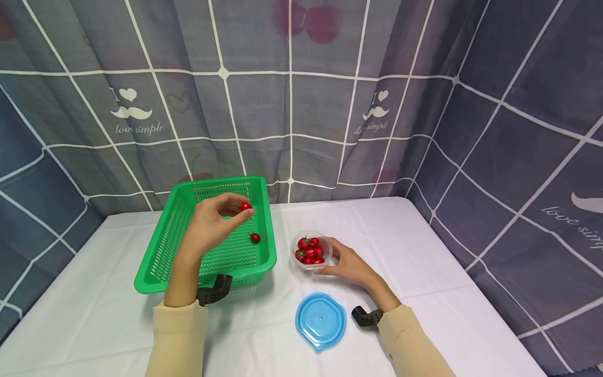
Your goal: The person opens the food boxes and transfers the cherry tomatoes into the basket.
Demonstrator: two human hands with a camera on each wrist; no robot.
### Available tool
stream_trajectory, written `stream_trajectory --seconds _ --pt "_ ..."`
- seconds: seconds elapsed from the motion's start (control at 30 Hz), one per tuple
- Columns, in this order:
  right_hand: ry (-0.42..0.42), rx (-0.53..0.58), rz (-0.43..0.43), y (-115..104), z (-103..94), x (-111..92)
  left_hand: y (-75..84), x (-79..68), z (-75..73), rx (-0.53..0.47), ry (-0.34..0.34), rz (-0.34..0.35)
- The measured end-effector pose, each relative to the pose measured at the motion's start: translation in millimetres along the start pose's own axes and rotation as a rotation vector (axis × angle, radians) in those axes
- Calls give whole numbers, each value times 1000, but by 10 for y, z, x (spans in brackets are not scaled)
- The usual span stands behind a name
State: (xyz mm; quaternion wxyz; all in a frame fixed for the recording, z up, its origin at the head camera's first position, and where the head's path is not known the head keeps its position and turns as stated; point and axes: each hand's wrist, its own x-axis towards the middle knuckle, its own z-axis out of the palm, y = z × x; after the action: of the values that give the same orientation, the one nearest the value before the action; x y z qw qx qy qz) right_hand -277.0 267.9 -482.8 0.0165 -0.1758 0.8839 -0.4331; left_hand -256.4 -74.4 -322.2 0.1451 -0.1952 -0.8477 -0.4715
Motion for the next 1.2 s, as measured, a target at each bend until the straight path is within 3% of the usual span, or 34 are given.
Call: stream_trajectory --seconds 0.7,1.2 --pt "0 6 32 -37 -2 -20 -84 -3 -70 36 -19 -35" --pt "-1 16 9 -21 -4 -16 -3 21 82 58 -56 -20"
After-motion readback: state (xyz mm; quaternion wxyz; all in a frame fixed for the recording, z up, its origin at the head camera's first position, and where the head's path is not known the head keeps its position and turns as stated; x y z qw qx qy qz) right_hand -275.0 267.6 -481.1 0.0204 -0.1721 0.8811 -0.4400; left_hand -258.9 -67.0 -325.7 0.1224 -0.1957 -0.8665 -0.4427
